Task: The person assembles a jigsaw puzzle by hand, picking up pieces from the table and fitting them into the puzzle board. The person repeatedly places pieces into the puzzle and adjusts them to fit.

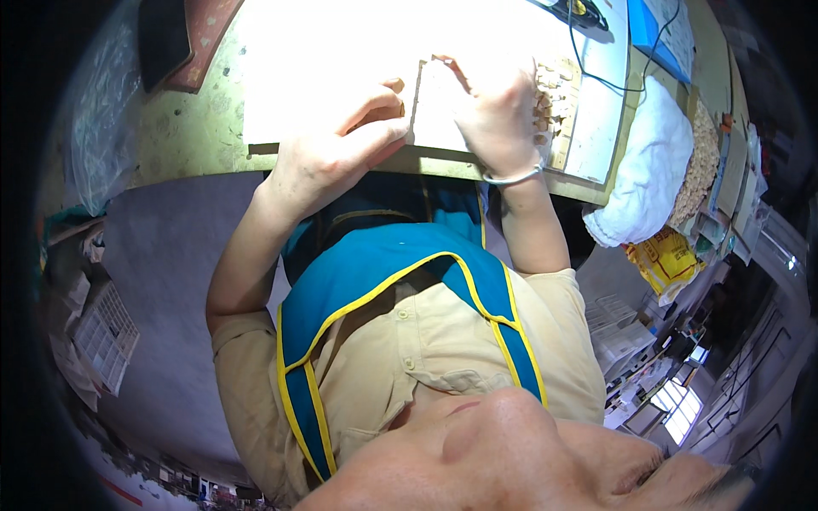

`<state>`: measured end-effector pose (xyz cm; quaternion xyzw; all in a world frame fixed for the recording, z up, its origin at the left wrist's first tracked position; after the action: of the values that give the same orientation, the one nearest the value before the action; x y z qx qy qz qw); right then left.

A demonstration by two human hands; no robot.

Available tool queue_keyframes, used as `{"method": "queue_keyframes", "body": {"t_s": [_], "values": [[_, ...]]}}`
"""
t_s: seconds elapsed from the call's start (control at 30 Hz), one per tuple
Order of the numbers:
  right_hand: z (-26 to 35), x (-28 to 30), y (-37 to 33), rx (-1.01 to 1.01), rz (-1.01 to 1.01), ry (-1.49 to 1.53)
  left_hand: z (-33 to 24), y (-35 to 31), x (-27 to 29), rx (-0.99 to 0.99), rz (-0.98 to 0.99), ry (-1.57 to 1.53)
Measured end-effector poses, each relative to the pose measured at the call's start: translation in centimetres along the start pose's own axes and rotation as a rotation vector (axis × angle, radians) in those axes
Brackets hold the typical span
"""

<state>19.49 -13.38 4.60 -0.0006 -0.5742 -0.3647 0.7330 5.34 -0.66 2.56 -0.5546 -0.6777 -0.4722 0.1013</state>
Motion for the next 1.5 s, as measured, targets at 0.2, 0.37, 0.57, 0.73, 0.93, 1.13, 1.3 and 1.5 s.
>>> {"method": "queue_keyframes", "body": {"t_s": [0.2,0.37,0.57,0.73,0.93,1.13,1.3,1.5], "values": [[-5.0,6.7,-2.2,-0.195,-0.109,0.134,-0.4,0.4,0.2,-0.013,0.001,-0.008],[-6.0,7.2,-5.4,-0.248,0.008,-0.051,-0.2,0.4,0.1,-0.021,-0.008,0.012],[-5.6,7.0,-5.7,-0.227,-0.033,-0.214,-0.4,0.5,0.1,-0.007,0.008,-0.016],[-5.4,6.3,-5.1,-0.211,0.000,-0.238,-0.2,0.3,0.0,0.003,-0.010,-0.020],[-5.8,6.2,-4.9,-0.208,0.006,-0.150,-0.4,0.8,0.2,-0.015,-0.044,-0.004],[-3.4,4.3,-4.2,-0.129,0.056,-0.007,-0.3,0.4,0.2,-0.024,-0.046,0.023],[-1.0,2.6,-3.0,-0.059,0.075,0.118,0.0,0.2,0.0,-0.054,-0.047,0.031],[-2.9,2.7,-3.4,-0.145,0.065,0.119,-0.1,0.1,0.0,-0.057,-0.040,0.037]]}}
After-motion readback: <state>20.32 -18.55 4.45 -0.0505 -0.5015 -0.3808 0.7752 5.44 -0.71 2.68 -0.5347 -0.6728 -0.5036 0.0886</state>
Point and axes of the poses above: each hand's wrist, its own y-axis towards the middle knuckle, its own x-axis out of the back of the hand, z = x × y, the point moved 7 cm from there along y, towards the middle knuckle, and after that the axes turned 4 degrees about -x, right-handed, at the moved point
